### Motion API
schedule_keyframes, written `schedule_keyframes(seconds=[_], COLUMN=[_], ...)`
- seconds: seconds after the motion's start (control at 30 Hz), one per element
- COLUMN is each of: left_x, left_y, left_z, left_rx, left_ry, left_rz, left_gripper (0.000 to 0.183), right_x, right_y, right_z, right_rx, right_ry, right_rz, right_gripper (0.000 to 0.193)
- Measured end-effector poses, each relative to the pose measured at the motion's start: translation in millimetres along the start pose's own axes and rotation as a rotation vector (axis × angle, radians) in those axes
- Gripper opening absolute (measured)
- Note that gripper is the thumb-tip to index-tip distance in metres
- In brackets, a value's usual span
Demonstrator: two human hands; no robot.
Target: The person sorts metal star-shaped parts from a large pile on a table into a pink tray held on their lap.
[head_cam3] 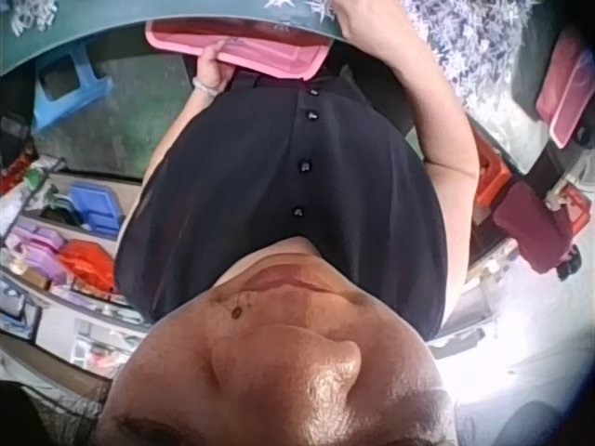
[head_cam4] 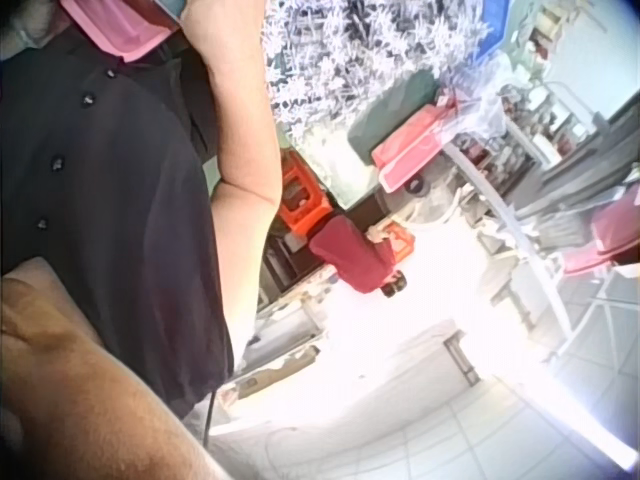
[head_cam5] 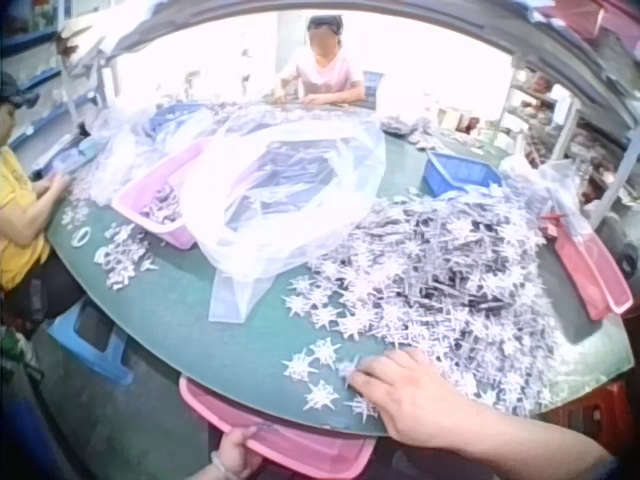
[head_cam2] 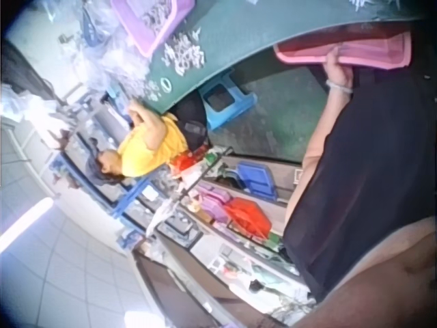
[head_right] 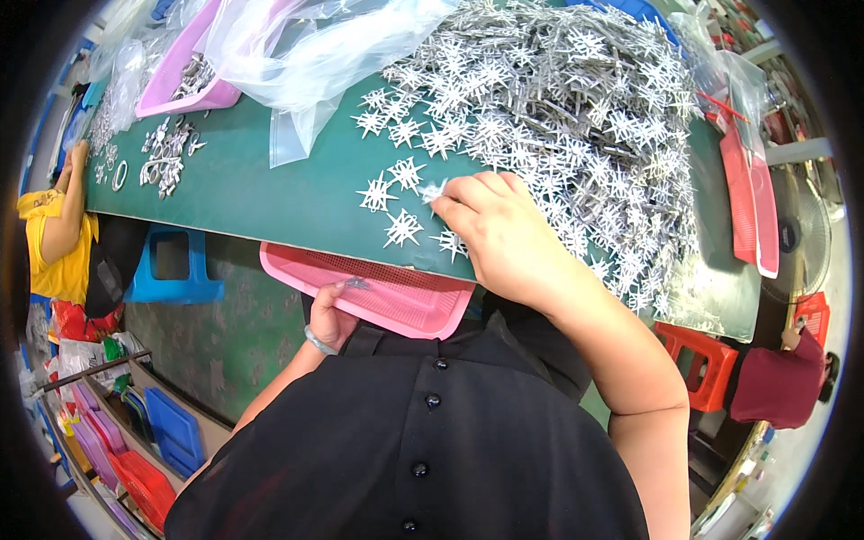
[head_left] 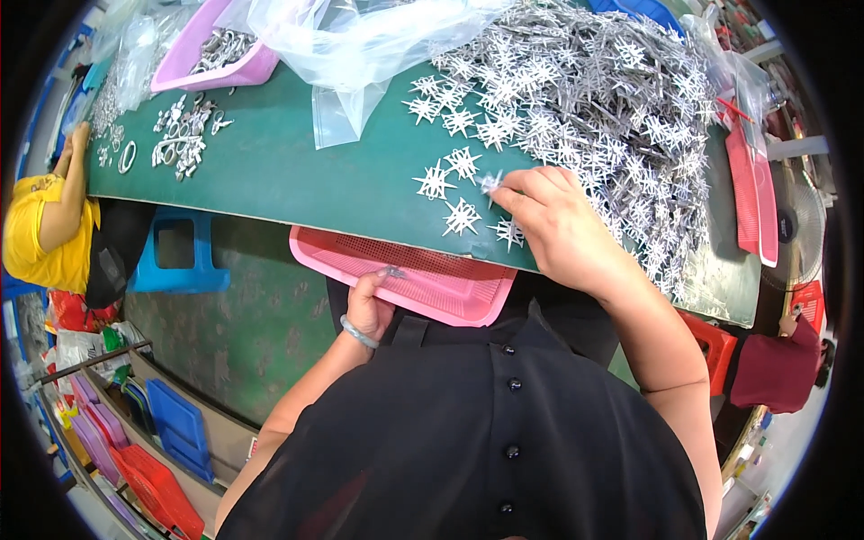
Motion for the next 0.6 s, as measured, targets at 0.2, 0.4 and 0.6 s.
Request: schedule_keyframes(seconds=[0.2, 0.4, 0.6], left_x=[11.2, 6.3, 5.5], left_y=[7.3, 6.2, 5.4], left_z=[3.0, 2.0, 1.3], left_rx=[-0.034, -0.024, -0.023], left_ry=[0.063, 0.053, 0.042], left_rz=[0.041, 0.047, 0.014], left_gripper=[0.030, 0.029, 0.031], right_x=[20.4, 3.7, -2.6], right_y=[7.0, 45.2, 48.7], right_z=[-32.0, -35.9, -43.4], right_rx=[-0.099, 0.010, 0.000], right_ry=[-0.153, -0.392, -0.334], right_rz=[-0.236, -0.216, -0.149], right_gripper=[0.022, 0.023, 0.019])
Point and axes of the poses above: each hand's wrist, its own y-axis towards the middle knuckle, its own x-axis out of the back of the hand, z = x × y, the point moved 6 cm from there along y, towards the middle knuckle, and after that the axes turned 9 degrees about -z, right-handed, at the moved point
